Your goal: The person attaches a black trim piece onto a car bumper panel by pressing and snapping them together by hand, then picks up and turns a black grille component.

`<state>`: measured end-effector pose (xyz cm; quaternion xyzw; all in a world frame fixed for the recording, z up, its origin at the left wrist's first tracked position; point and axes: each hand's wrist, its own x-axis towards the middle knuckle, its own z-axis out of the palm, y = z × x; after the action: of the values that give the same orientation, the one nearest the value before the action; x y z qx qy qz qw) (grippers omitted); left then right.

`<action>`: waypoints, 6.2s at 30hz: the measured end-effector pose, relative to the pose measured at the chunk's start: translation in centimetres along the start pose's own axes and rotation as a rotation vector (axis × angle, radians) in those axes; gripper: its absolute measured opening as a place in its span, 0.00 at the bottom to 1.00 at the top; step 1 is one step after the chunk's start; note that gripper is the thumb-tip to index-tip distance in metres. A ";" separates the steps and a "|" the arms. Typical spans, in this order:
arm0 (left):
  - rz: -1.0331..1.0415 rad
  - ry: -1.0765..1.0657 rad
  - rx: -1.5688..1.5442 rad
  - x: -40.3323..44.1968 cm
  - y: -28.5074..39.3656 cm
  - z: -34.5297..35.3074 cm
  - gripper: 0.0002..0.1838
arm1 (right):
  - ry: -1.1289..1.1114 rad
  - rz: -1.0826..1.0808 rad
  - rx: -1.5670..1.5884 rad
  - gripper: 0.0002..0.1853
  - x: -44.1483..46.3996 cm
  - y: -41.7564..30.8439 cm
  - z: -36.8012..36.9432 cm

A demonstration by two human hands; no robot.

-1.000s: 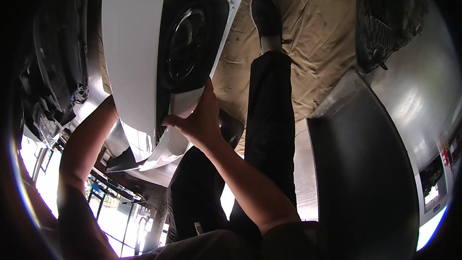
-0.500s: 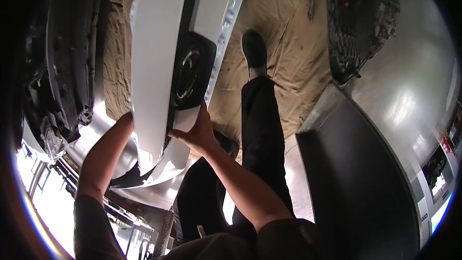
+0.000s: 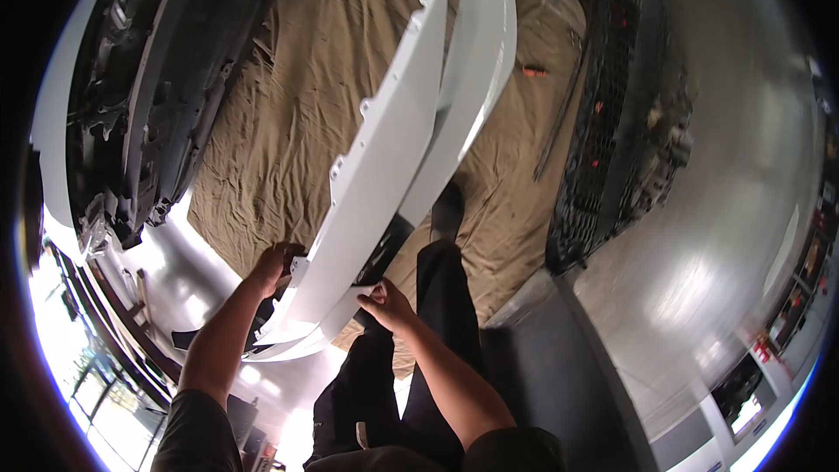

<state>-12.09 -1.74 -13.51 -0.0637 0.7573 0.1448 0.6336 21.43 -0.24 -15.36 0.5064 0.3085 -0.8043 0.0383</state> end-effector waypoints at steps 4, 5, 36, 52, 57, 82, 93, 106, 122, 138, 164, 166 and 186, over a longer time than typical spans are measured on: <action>0.627 0.223 0.659 -2.0 -4.3 -0.8 0.14 | 0.030 -0.058 -0.361 0.35 -3.5 -5.2 -6.1; 0.612 0.391 0.509 -5.7 -3.4 0.7 0.14 | 0.027 -0.082 -0.461 0.35 -5.0 -7.4 -7.6; 0.541 0.013 0.653 -22.1 -14.4 17.3 0.11 | 0.747 0.055 -0.262 0.16 -17.6 6.8 -29.6; 0.581 -0.201 1.177 -21.4 -6.5 41.3 0.11 | 0.908 0.081 0.719 0.07 -15.3 14.2 -56.2; 0.389 -0.302 1.082 -21.6 -3.2 48.2 0.10 | 0.934 0.014 0.695 0.16 -13.1 15.0 -65.1; 0.608 -0.332 1.169 -13.5 3.8 57.8 0.07 | 0.961 -0.176 1.118 0.22 -5.6 18.5 -63.7; 1.194 -0.431 1.393 -11.9 14.4 84.6 0.42 | 0.907 -0.652 1.557 0.18 -10.4 4.1 -47.8; 0.773 -0.021 1.738 -16.8 19.5 89.4 0.55 | 1.118 -0.461 1.041 0.14 -15.6 -5.2 -39.8; 1.040 0.068 1.176 -19.0 21.2 72.9 0.37 | 0.834 -0.767 0.769 0.24 -16.6 -10.3 -59.9; 1.137 0.219 0.858 -15.6 18.4 63.8 0.16 | 0.428 -0.184 0.303 0.18 -1.0 -40.2 -67.9; 0.387 0.282 1.063 -19.1 -19.1 29.2 0.15 | 0.593 -0.305 0.018 0.26 -8.7 -6.4 -23.4; 0.297 0.244 1.094 -19.3 -20.7 26.4 0.16 | 0.575 -0.299 0.018 0.25 -8.1 -4.5 -20.4; -0.093 0.028 1.237 -12.9 -25.8 20.1 0.28 | 0.635 -0.024 -0.029 0.25 -4.4 1.7 -9.7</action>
<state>16.45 -21.34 -7.54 0.2804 0.7057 -0.3497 0.5487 31.85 2.48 -15.29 0.7279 0.3225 -0.6019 -0.0623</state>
